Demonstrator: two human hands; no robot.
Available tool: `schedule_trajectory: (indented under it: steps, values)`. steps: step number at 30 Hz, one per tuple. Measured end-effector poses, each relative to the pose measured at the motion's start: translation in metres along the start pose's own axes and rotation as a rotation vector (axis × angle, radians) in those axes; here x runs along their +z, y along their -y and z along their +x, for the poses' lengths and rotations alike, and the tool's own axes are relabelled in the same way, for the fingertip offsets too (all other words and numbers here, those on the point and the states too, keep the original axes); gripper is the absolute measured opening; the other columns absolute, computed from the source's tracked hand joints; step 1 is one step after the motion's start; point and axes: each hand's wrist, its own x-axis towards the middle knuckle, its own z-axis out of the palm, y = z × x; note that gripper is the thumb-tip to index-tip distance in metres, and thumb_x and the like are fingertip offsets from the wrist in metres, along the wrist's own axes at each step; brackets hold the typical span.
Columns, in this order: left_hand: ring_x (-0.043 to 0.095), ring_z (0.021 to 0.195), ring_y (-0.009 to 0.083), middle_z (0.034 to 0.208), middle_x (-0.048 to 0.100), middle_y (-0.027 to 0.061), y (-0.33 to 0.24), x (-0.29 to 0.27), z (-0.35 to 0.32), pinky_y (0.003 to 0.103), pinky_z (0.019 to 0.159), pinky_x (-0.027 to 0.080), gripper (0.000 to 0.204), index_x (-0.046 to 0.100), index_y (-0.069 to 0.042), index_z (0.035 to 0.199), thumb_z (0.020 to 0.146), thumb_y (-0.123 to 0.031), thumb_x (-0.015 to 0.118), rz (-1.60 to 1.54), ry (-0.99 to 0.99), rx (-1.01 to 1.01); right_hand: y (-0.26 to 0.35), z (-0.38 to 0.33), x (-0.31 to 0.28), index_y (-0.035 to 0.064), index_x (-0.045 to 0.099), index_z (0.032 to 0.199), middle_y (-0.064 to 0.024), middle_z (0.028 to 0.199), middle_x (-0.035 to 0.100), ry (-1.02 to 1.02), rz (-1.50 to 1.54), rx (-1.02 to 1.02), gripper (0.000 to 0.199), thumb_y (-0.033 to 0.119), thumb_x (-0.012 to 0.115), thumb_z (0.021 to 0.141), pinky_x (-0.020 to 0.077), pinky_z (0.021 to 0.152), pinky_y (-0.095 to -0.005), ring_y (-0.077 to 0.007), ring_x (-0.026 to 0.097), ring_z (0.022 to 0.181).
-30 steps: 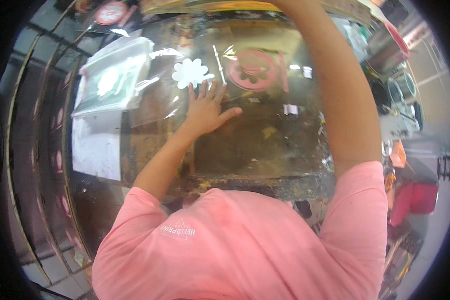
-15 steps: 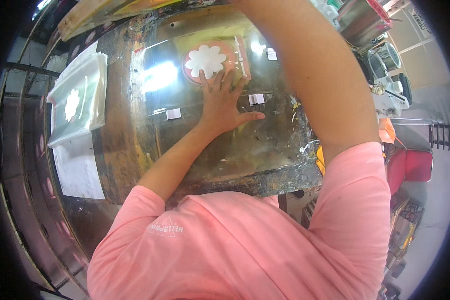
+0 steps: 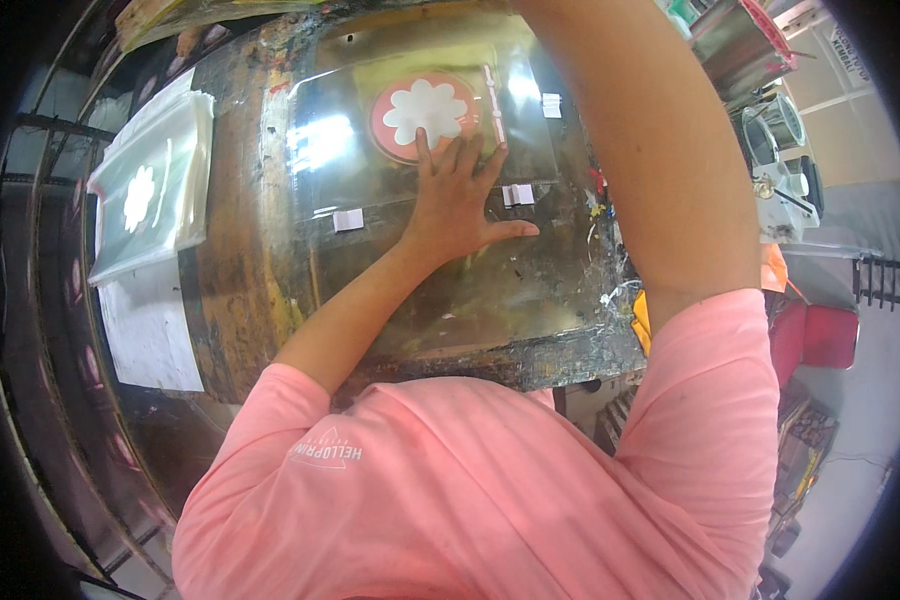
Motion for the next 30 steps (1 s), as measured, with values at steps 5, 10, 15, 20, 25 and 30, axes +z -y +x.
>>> schedule_trajectory:
  steps: [5, 10, 15, 20, 25, 30]
  values:
    - [0.064, 0.123, 0.0325, 0.128, 0.069, 0.0169, 0.015, -0.064, 0.014, 0.061, 0.117, 0.039, 0.094, 0.061, -0.002, 0.145, 0.079, -0.065, 0.083, -0.232, -0.061, -0.11, 0.003, -0.007, 0.004, -0.0059, 0.076, 0.093, -0.0245, 0.084, 0.075, -0.011, 0.018, -0.01, 0.086, 0.072, 0.039, 0.102, 0.0572, 0.079, -0.0498, -0.0377, 0.074, 0.083]
    - [0.069, 0.093, 0.0145, 0.105, 0.074, 0.0092, 0.077, -0.199, 0.01, 0.029, 0.083, 0.056, 0.069, 0.058, 0.004, 0.14, 0.085, -0.022, 0.092, -1.028, -0.641, -0.609, 0.018, -0.059, -0.001, -0.0043, 0.068, 0.116, -0.0144, 0.074, 0.068, 0.156, 0.091, -0.007, 0.078, 0.069, 0.046, 0.103, 0.0516, 0.067, -0.0459, -0.0269, 0.065, 0.069]
    - [0.067, 0.091, 0.0136, 0.105, 0.073, 0.0087, 0.083, -0.221, -0.015, 0.027, 0.083, 0.055, 0.064, 0.058, 0.004, 0.136, 0.089, -0.025, 0.09, -1.032, -0.464, -0.569, 0.037, -0.111, 0.009, -0.0057, 0.067, 0.113, -0.0204, 0.076, 0.068, -0.075, 0.085, -0.107, 0.069, 0.061, 0.061, 0.099, 0.0514, 0.075, -0.0486, -0.0355, 0.068, 0.077]
    - [0.065, 0.12, 0.0262, 0.13, 0.069, 0.0136, 0.053, -0.151, -0.024, 0.044, 0.109, 0.048, 0.048, 0.062, -0.001, 0.134, 0.101, -0.034, 0.074, -0.726, -0.495, -0.667, 0.03, -0.096, 0.011, -0.0051, 0.067, 0.111, -0.0225, 0.077, 0.07, -0.131, 0.116, -0.109, 0.064, 0.058, 0.063, 0.098, 0.0525, 0.078, -0.0499, -0.0392, 0.07, 0.079]
    - [0.03, 0.156, 0.0431, 0.163, 0.042, 0.0228, 0.009, -0.062, -0.048, 0.061, 0.13, 0.014, 0.078, 0.054, -0.004, 0.152, 0.102, -0.064, 0.055, 0.027, 0.106, 0.039, 0.02, -0.06, 0.002, -0.0046, 0.07, 0.107, -0.0247, 0.08, 0.073, -0.053, 0.151, -0.034, 0.066, 0.06, 0.058, 0.1, 0.0552, 0.077, -0.0521, -0.0407, 0.074, 0.082]
    - [0.027, 0.158, 0.0442, 0.167, 0.039, 0.0211, 0.0, -0.04, -0.061, 0.062, 0.13, 0.012, 0.097, 0.049, -0.004, 0.157, 0.095, -0.079, 0.051, -0.002, 0.215, -0.001, 0.016, -0.049, -0.002, -0.0078, 0.072, 0.105, -0.0258, 0.084, 0.075, -0.006, 0.173, -0.027, 0.074, 0.064, 0.052, 0.1, 0.0567, 0.078, -0.0511, -0.0403, 0.075, 0.085]
